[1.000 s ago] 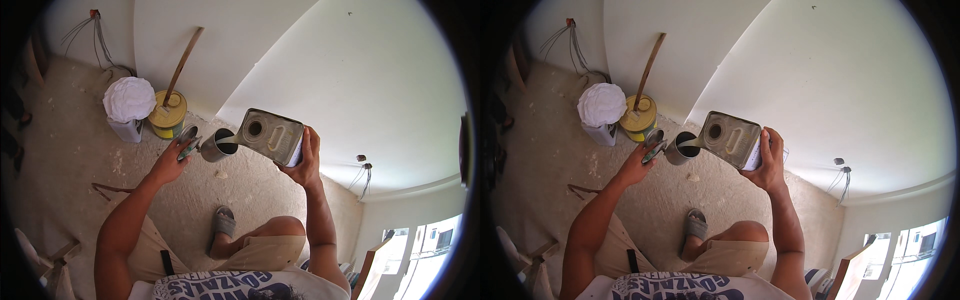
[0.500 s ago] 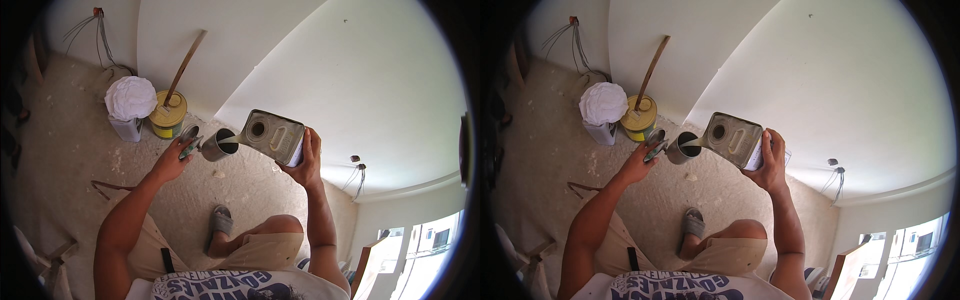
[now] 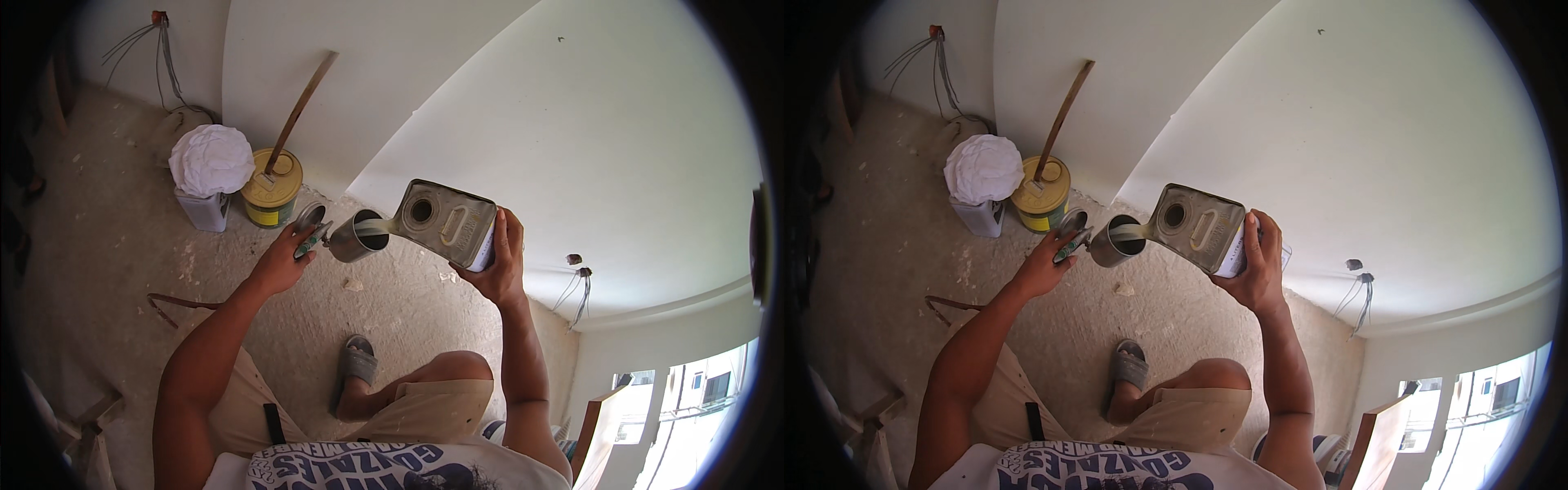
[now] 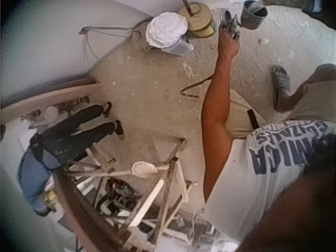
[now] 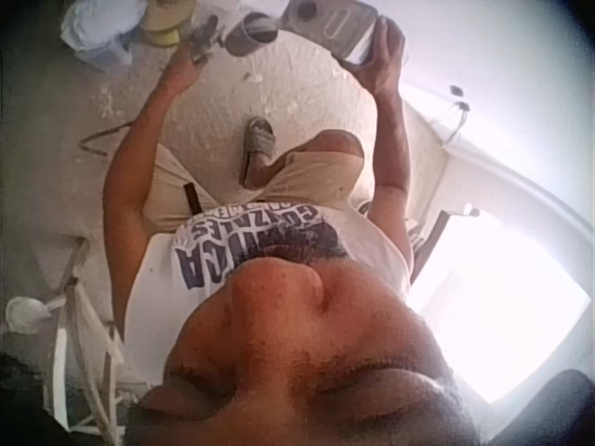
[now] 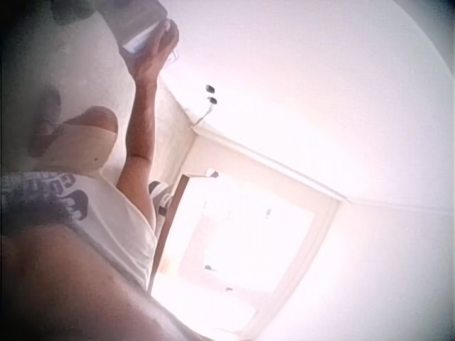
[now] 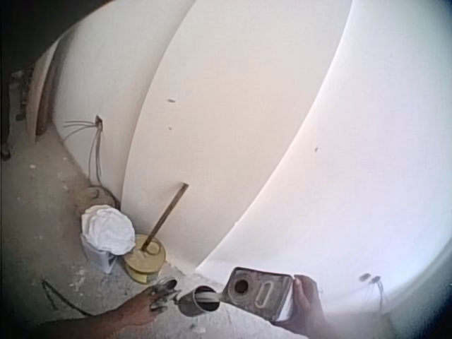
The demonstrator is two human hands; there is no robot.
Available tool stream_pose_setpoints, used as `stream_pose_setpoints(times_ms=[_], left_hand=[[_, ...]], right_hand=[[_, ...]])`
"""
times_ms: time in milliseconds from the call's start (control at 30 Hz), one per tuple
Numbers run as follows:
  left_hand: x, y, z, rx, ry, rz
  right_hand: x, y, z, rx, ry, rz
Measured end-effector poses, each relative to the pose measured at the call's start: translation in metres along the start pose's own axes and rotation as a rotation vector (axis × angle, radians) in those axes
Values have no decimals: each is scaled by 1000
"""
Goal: The person uses a spray gun to apply a finish to a large wooden tabletop. They refill the spray gun's container from a metal can and continue spraying the surface evenly.
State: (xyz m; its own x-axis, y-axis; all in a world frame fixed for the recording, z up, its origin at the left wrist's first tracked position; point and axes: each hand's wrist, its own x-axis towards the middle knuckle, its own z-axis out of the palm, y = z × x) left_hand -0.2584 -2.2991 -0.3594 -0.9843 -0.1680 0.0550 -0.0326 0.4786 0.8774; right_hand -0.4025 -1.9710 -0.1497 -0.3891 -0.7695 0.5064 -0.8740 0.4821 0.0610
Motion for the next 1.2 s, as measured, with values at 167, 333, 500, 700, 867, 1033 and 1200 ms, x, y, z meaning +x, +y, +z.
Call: stream_pose_setpoints(times_ms=[167,333,500,700,867,1033,1200], left_hand=[[2,0,0,-11,0,21],[4,0,2,-14,-13,12],[5,-3,5,-15,-6,46],[8,-7,10,-25,-11,62],[10,-5,8,-29,-19,45],[11,-1,9,-47,-24,38],[13,-6,14,-61,-15,75]], right_hand=[[1,-1,-1,10,7,-7],[-1,-1,-1,-4,0,12],[-1,-1,-3,-23,-14,11],[-3,0,-2,-15,-25,26],[-2,1,-3,-15,-31,33],[-3,2,-2,-6,-37,37],[-5,4,-2,-1,-52,50]])
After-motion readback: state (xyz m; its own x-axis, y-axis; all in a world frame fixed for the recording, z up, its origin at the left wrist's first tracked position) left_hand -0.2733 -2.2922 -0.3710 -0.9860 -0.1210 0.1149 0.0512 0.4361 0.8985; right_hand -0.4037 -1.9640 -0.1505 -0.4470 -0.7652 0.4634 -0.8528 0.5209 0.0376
